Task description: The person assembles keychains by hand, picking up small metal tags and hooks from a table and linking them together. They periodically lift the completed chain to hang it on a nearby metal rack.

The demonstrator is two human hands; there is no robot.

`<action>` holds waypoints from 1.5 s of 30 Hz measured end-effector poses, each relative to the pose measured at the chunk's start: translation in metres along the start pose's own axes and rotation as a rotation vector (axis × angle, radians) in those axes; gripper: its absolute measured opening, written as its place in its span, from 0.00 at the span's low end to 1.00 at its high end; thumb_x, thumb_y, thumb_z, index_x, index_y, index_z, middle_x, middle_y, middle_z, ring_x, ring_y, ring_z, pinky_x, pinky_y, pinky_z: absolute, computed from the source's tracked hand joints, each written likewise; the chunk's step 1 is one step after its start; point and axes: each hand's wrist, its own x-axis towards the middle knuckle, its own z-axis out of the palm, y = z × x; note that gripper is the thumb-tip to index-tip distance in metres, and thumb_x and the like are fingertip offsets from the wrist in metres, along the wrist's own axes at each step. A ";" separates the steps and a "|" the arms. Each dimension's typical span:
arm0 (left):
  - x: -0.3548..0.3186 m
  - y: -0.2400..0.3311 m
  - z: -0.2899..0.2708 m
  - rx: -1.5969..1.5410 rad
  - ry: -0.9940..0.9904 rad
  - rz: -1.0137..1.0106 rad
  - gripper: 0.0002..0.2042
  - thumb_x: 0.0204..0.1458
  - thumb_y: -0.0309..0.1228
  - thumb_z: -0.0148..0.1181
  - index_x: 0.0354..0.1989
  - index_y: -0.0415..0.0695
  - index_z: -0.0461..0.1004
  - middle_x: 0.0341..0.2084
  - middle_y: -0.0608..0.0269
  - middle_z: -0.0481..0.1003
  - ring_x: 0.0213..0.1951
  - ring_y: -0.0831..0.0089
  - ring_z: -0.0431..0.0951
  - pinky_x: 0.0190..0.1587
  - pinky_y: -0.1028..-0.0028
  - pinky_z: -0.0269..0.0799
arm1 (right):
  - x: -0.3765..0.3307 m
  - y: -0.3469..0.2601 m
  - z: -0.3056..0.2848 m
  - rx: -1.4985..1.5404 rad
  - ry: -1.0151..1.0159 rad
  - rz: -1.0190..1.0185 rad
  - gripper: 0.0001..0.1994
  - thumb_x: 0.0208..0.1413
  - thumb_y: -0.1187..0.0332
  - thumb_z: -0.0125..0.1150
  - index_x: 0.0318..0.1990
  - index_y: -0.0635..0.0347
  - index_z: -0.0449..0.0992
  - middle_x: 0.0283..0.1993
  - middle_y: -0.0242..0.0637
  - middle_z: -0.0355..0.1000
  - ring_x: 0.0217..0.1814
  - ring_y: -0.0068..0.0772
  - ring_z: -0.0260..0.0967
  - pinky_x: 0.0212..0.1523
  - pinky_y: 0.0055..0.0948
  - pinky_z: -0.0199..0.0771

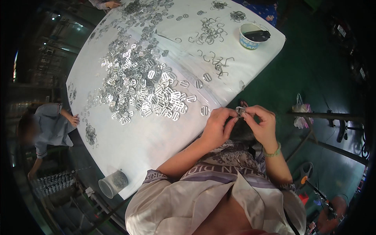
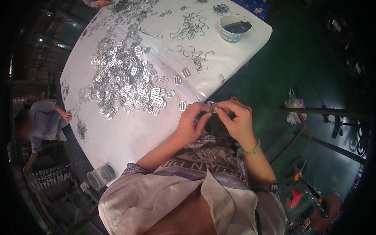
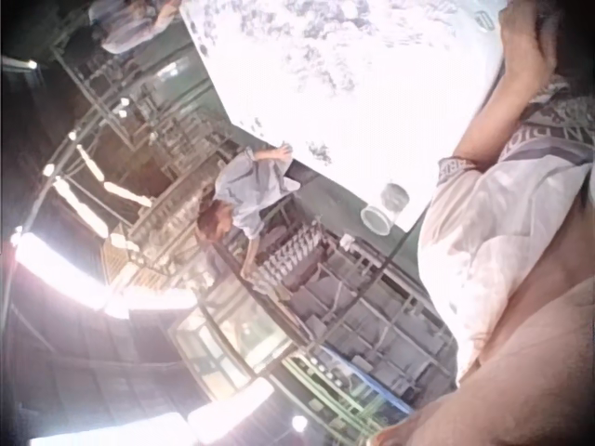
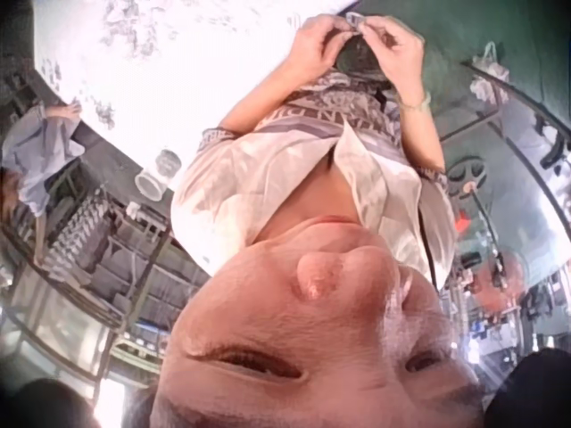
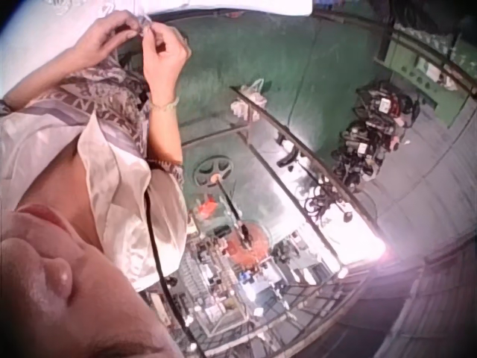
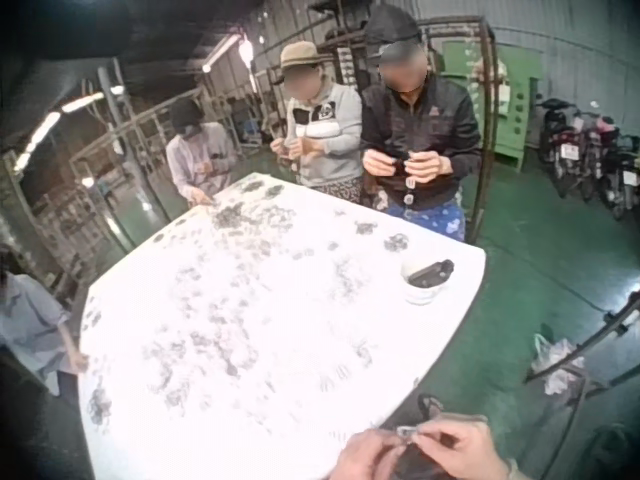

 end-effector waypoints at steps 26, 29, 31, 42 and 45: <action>0.176 -0.141 -0.076 1.007 -0.104 0.369 0.07 0.44 0.25 0.57 0.30 0.46 0.80 0.30 0.64 0.78 0.40 0.66 0.76 0.44 0.69 0.73 | -0.016 0.004 -0.008 0.016 0.104 -0.023 0.03 0.49 0.82 0.64 0.32 0.68 0.77 0.26 0.34 0.73 0.25 0.22 0.66 0.29 0.21 0.66; 0.173 -0.136 -0.071 0.986 -0.124 0.414 0.07 0.44 0.26 0.58 0.32 0.46 0.81 0.32 0.64 0.78 0.42 0.66 0.76 0.46 0.68 0.71 | -0.017 0.006 -0.007 0.029 0.111 -0.014 0.03 0.49 0.82 0.64 0.32 0.68 0.77 0.26 0.34 0.73 0.25 0.21 0.66 0.29 0.21 0.66; 0.173 -0.131 -0.079 1.125 -0.280 0.258 0.07 0.44 0.26 0.59 0.31 0.46 0.81 0.32 0.65 0.78 0.43 0.66 0.75 0.48 0.68 0.70 | -0.017 0.007 -0.009 0.023 0.107 -0.006 0.03 0.50 0.82 0.63 0.33 0.68 0.77 0.27 0.35 0.73 0.27 0.22 0.67 0.30 0.21 0.67; 0.171 -0.125 -0.058 0.920 -0.301 0.439 0.02 0.40 0.25 0.59 0.24 0.43 0.77 0.27 0.61 0.75 0.36 0.63 0.75 0.39 0.68 0.74 | -0.017 0.007 -0.005 0.052 0.121 0.008 0.04 0.50 0.82 0.64 0.33 0.68 0.78 0.28 0.35 0.75 0.26 0.21 0.69 0.29 0.20 0.68; 0.174 -0.127 -0.052 0.969 -0.324 0.517 0.01 0.39 0.25 0.58 0.20 0.42 0.74 0.25 0.60 0.73 0.35 0.63 0.75 0.39 0.68 0.74 | -0.018 0.010 -0.004 0.038 0.114 -0.002 0.04 0.50 0.82 0.64 0.33 0.68 0.77 0.28 0.35 0.75 0.26 0.21 0.69 0.29 0.20 0.68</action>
